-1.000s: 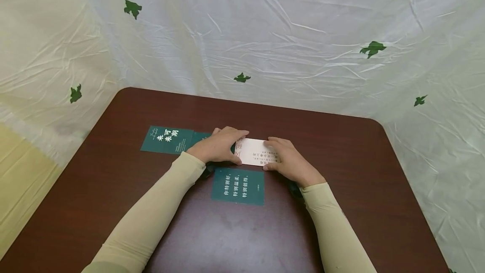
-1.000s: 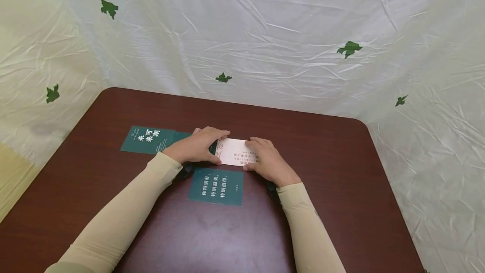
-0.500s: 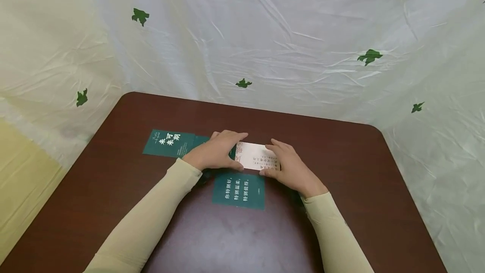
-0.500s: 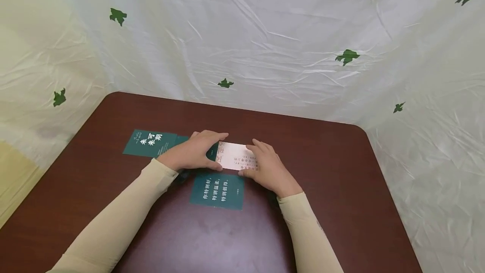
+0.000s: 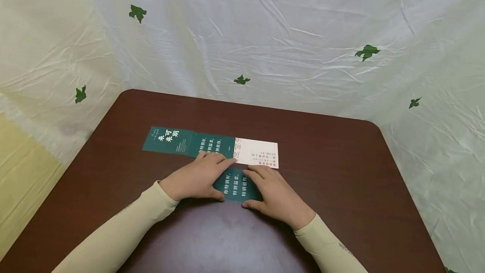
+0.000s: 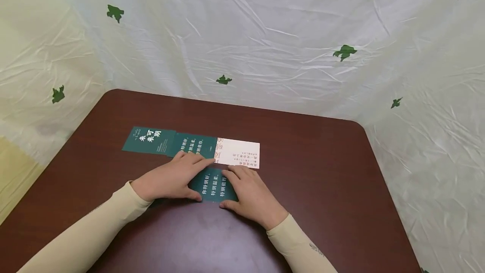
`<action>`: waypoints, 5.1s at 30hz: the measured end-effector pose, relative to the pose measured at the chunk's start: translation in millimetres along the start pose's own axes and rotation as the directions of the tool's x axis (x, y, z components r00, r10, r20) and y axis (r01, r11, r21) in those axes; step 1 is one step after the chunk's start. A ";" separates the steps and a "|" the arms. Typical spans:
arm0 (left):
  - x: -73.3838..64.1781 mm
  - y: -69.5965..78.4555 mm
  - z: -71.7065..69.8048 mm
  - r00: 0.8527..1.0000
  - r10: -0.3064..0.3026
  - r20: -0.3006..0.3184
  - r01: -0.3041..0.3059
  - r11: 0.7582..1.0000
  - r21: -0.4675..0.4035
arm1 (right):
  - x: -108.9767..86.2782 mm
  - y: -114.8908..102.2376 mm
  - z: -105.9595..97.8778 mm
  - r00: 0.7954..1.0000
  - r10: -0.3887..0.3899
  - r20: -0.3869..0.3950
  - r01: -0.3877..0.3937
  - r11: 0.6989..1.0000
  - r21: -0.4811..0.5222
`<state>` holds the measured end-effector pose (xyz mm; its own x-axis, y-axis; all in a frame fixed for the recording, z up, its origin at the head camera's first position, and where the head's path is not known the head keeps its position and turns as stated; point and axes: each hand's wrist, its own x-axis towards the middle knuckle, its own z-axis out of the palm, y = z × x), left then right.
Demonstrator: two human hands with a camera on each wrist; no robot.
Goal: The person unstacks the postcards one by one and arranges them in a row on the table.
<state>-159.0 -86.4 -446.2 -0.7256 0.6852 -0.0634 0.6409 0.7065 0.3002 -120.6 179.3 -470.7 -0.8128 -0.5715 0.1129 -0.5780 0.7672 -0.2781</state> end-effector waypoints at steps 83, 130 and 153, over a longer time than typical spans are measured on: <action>153.0 44.3 4.1 0.998 0.059 0.012 -0.059 0.998 0.004 | -17.2 118.2 -59.6 0.945 0.322 0.053 -0.326 0.924 0.198; 193.7 64.3 11.2 0.999 -0.006 0.053 0.006 1.000 0.001 | -28.5 152.9 -59.2 0.904 0.396 0.159 -0.425 0.869 0.254; 115.1 36.9 -6.2 0.997 0.055 -0.045 -0.058 0.997 -0.055 | -9.2 96.7 -48.2 0.962 0.274 0.010 -0.273 0.955 0.114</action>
<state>-220.4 17.4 -436.5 -0.6996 0.7145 -0.0041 0.6669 0.6550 0.3553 -172.5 272.8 -452.7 -0.9393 -0.3422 0.0232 -0.3217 0.8557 -0.4054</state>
